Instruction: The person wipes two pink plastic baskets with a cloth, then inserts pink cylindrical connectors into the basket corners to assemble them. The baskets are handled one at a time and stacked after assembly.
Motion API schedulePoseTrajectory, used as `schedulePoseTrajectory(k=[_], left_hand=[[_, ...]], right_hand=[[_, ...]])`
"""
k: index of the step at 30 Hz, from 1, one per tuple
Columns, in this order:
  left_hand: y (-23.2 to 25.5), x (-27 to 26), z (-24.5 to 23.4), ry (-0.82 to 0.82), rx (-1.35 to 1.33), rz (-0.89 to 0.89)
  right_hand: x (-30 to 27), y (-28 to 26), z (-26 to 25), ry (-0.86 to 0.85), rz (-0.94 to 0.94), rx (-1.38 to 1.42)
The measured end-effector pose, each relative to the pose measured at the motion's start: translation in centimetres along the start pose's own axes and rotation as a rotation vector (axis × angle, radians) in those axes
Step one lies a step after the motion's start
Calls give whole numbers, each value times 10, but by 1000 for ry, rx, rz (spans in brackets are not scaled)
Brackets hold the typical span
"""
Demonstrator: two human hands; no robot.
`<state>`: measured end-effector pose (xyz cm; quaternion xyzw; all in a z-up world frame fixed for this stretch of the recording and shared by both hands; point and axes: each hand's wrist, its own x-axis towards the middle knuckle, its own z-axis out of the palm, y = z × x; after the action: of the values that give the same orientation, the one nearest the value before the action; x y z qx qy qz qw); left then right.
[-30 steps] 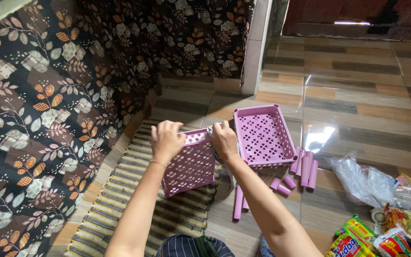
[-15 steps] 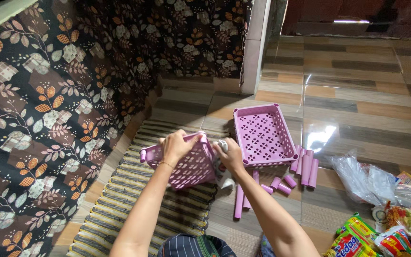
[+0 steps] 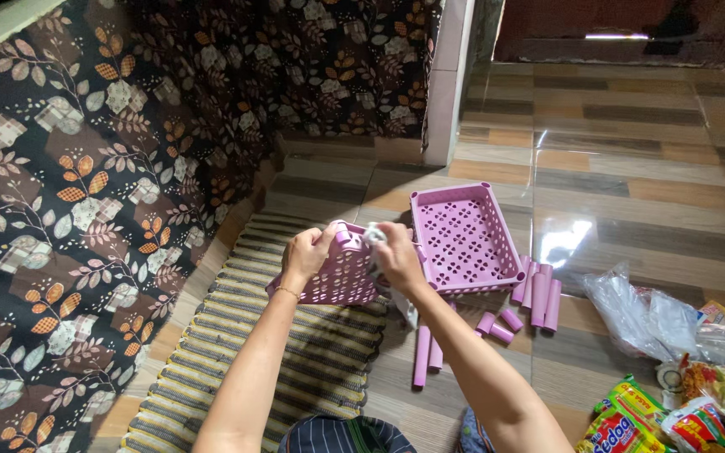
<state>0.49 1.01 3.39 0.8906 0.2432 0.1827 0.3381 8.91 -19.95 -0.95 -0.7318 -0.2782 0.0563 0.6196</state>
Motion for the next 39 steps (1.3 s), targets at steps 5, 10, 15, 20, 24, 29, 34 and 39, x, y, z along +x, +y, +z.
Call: schedulePoseTrajectory(k=[5,10,15,20,24,29,34,39], left_hand=[[-2,5,-2,154,-71,354],[-9,-3,-10,104,-67,140],[-17,-3,-19,81,-141,95],[-23,2,-24,118,-125,50],[-18,3,-27,146,-156,67],[-7,7,-20,99,-145,50],[-2,11,2,156,-86,3],[-4,16,7,229,-113,-104]], right_hand=[[-3,-37,33,61,-598,-310],[-8,-39,50,120,-673,-302],[4,-5,59,183,-603,-381],[18,53,47,212,-404,-428],[28,91,26,212,-249,-463],[21,110,8,290,-232,-437],[4,116,14,410,-112,-641],[-34,137,17,474,-73,-572]])
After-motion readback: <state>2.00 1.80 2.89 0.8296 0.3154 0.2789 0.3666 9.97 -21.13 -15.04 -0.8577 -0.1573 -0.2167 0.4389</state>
